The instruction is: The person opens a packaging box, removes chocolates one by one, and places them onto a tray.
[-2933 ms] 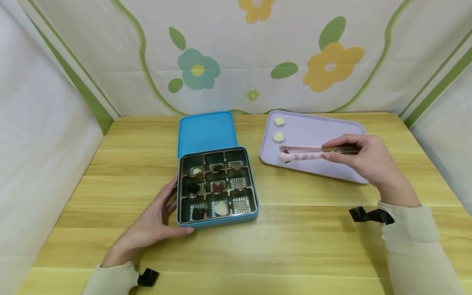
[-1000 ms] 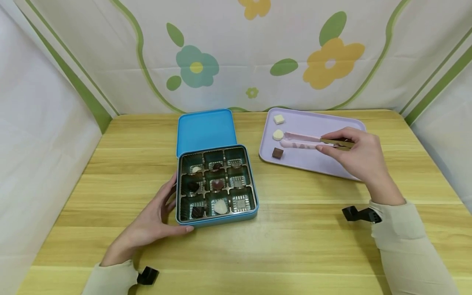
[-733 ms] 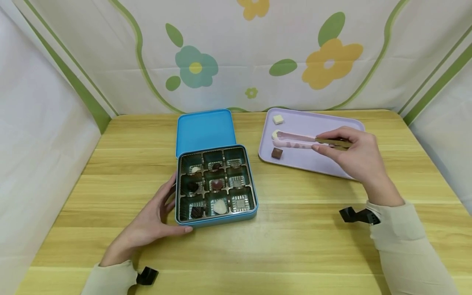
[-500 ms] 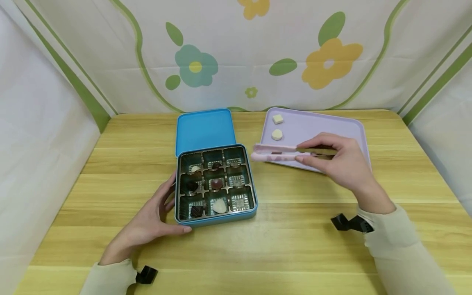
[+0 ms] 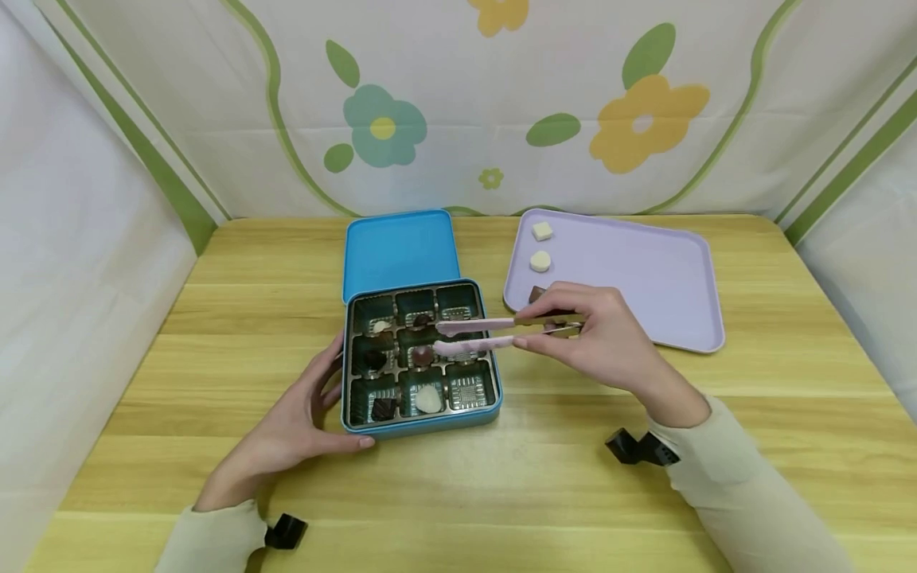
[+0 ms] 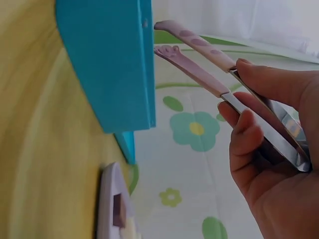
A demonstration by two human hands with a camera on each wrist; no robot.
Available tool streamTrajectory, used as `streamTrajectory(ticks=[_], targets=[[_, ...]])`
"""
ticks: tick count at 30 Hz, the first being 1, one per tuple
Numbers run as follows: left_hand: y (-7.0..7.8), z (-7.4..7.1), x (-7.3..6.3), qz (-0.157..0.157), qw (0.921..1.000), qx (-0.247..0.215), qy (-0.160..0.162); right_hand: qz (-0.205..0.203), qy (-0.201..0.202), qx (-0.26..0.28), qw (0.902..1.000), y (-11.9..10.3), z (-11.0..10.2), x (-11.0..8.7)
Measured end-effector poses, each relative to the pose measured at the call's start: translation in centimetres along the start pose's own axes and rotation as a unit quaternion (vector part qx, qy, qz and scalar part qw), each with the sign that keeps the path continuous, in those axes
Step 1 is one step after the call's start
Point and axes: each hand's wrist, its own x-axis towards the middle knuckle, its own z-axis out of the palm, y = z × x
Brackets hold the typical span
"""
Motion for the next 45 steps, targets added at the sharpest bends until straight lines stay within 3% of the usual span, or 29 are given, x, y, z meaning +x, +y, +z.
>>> streamTrajectory(ticks=[6, 11, 22, 28, 32, 45], targets=[[-0.4, 0.1, 0.1, 0.009, 0.9998, -0.016, -0.003, -0.054, -0.041, -0.053, 0.9963, -1.1, 1.4, 2.9], [-0.6, 0.2, 0.0, 0.011, 0.9998, -0.019, -0.003, -0.042, -0.107, -0.064, 0.9913, -2.1, 1.8, 4.8], [-0.4, 0.1, 0.2, 0.016, 0.9998, -0.015, -0.003, -0.039, -0.200, -0.130, 0.9702, -3.9, 3.8, 7.1], [-0.4, 0.2, 0.3, 0.010, 0.9998, -0.015, -0.006, -0.039, -0.146, -0.094, 0.9840, -2.6, 3.5, 6.0], [-0.3, 0.0, 0.2, 0.009, 0.9999, -0.009, -0.003, -0.017, -0.119, -0.055, 0.9913, -1.8, 3.1, 5.2], [-0.4, -0.2, 0.3, 0.015, 0.9998, -0.004, -0.009, 0.055, -0.059, 0.023, 0.9965, -0.7, 1.4, 3.6]])
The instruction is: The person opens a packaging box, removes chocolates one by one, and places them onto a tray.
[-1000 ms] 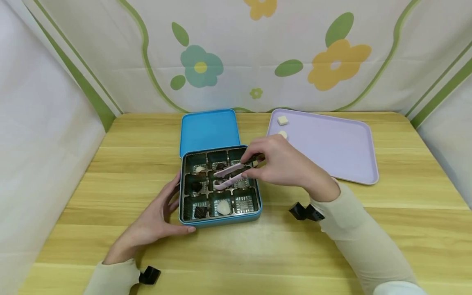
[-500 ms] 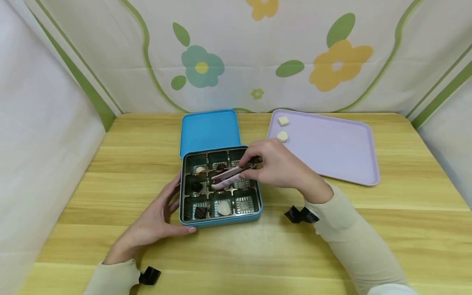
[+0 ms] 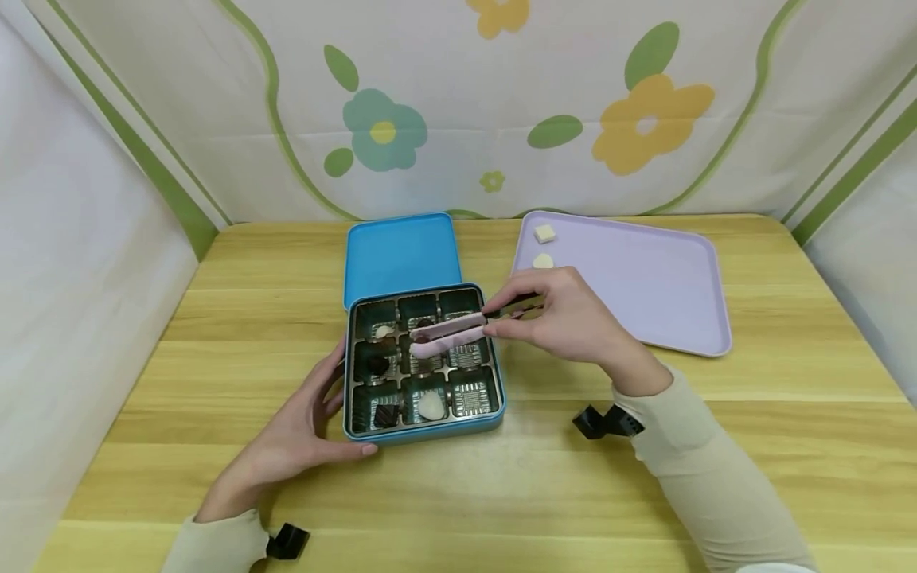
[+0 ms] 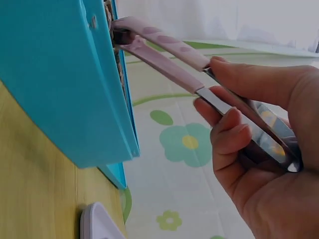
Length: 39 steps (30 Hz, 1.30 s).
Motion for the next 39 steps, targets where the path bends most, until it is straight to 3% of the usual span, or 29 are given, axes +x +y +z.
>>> streamTrajectory(ticks=[5, 9, 12, 15, 21, 28, 33, 39], targets=[[0.0, 0.0, 0.1, 0.009, 1.0000, 0.001, -0.002, 0.056, 0.060, 0.039, 0.9958, 0.9, -1.9, -1.1], [0.1, 0.0, -0.1, 0.008, 0.9999, 0.006, -0.004, 0.079, 0.134, 0.086, 0.9840, 2.0, -3.9, -2.3], [0.1, -0.1, -0.4, 0.008, 0.9999, 0.008, -0.001, 0.086, 0.194, 0.161, 0.9639, 3.2, -5.4, -3.1], [0.1, 0.1, -0.7, 0.006, 1.0000, 0.006, 0.002, 0.093, 0.252, 0.232, 0.9348, 4.8, -7.1, -3.8], [0.1, 0.3, -1.3, -0.009, 0.9999, 0.000, 0.008, 0.130, 0.340, 0.267, 0.8923, 7.7, -9.8, -4.8], [0.6, 0.1, -2.2, -0.023, 0.9995, 0.009, 0.018, 0.219, 0.386, 0.260, 0.8577, 10.1, -10.9, -5.5], [0.7, 0.2, -1.9, -0.020, 0.9997, 0.009, 0.013, 0.266, 0.408, 0.253, 0.8361, 11.0, -11.6, -6.0], [0.8, 0.1, -1.6, -0.014, 0.9998, 0.003, 0.010, 0.286, 0.414, 0.255, 0.8257, 11.6, -11.9, -6.2]])
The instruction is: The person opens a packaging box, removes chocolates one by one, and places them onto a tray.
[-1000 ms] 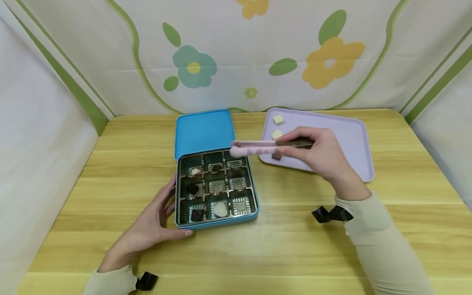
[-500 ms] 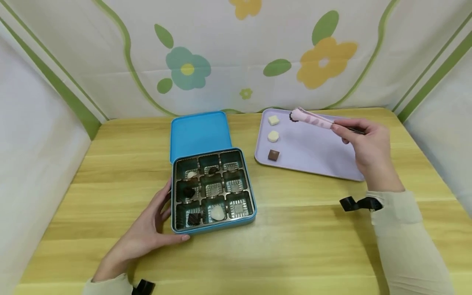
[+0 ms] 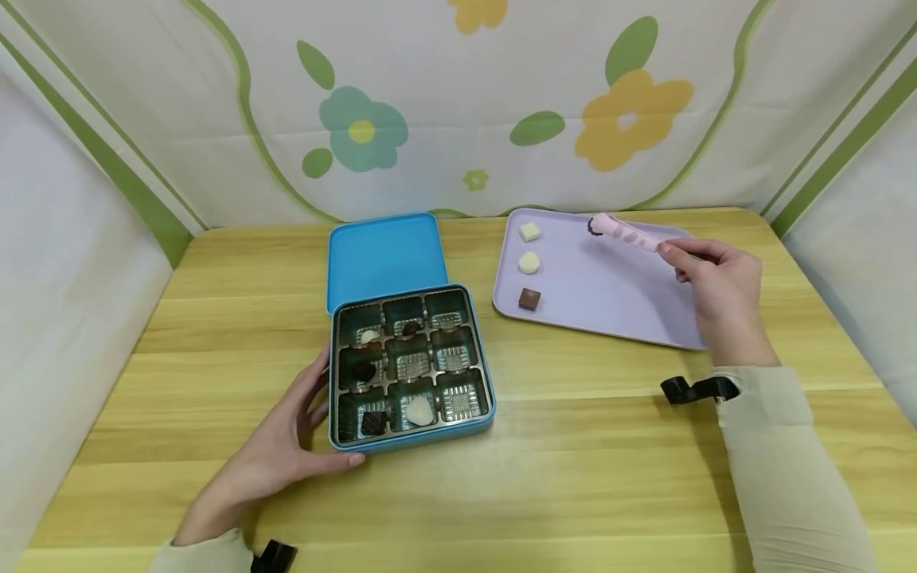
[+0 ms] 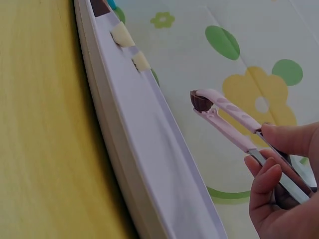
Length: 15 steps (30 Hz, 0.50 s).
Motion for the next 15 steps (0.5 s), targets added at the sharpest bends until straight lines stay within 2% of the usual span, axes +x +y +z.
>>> streamTrajectory(ticks=[10, 15], targets=[[-0.07, 0.02, 0.08, 0.002, 1.0000, -0.001, 0.002, 0.035, 0.015, -0.030, 0.9988, 0.21, -0.05, 0.79], [-0.06, 0.02, 0.08, 0.002, 1.0000, -0.007, 0.002, 0.044, 0.017, -0.070, 0.9964, 0.72, 0.14, 0.88]])
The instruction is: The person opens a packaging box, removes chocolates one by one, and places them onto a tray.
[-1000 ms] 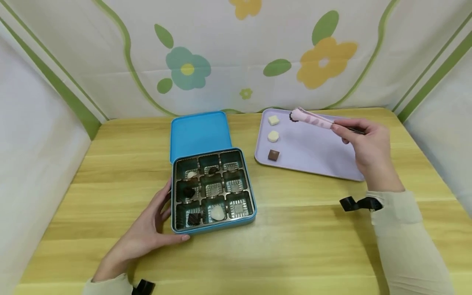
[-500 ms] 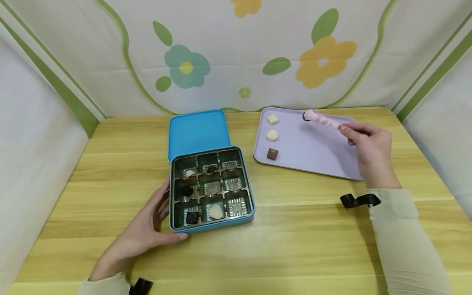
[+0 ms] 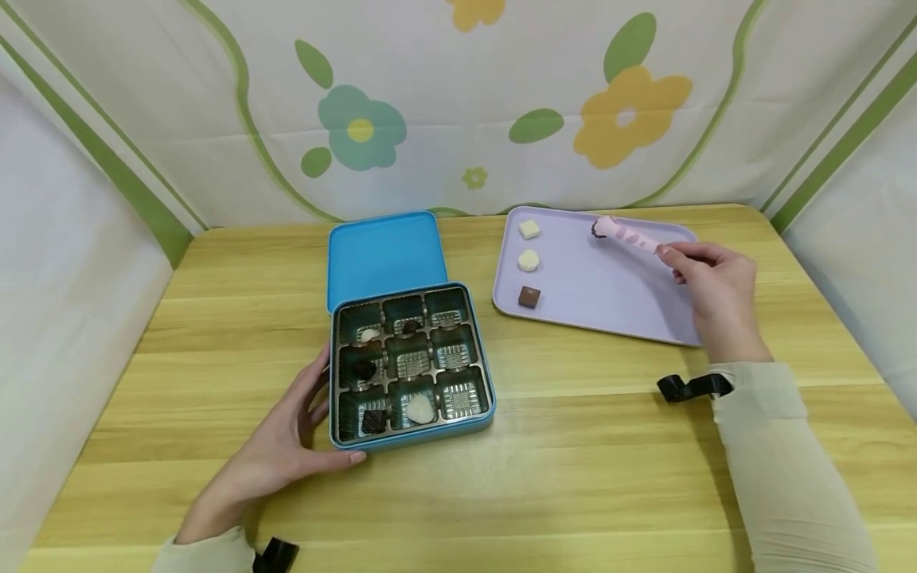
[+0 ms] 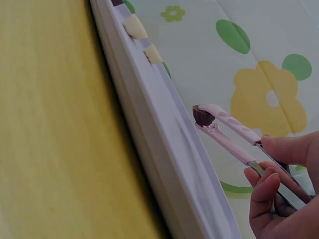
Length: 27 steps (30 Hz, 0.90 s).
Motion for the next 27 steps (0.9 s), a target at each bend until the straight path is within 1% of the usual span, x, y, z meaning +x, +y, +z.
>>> streamTrajectory(ticks=[4, 6, 9, 13, 17, 27], targets=[[-0.03, 0.07, -0.02, -0.002, 1.0000, -0.002, -0.001, 0.000, -0.007, -0.039, 0.9992, 0.37, 0.43, 0.02], [-0.07, 0.12, -0.04, -0.003, 1.0000, -0.001, -0.001, 0.000, -0.010, -0.042, 0.9991, 0.53, 0.64, 0.03], [-0.13, 0.16, -0.01, 0.000, 1.0000, -0.001, 0.000, 0.000, -0.011, -0.035, 0.9993, 0.66, 0.81, 0.04], [-0.18, 0.15, 0.14, 0.008, 1.0000, 0.004, 0.003, -0.001, -0.001, -0.009, 1.0000, 0.68, 0.79, 0.10], [-0.18, 0.12, 0.25, 0.013, 0.9999, 0.007, 0.004, 0.002, 0.008, 0.007, 0.9999, 0.65, 0.73, 0.16], [-0.26, 0.10, 0.15, 0.018, 0.9998, 0.005, 0.003, 0.008, 0.028, 0.014, 0.9995, 0.75, 0.80, 0.33]])
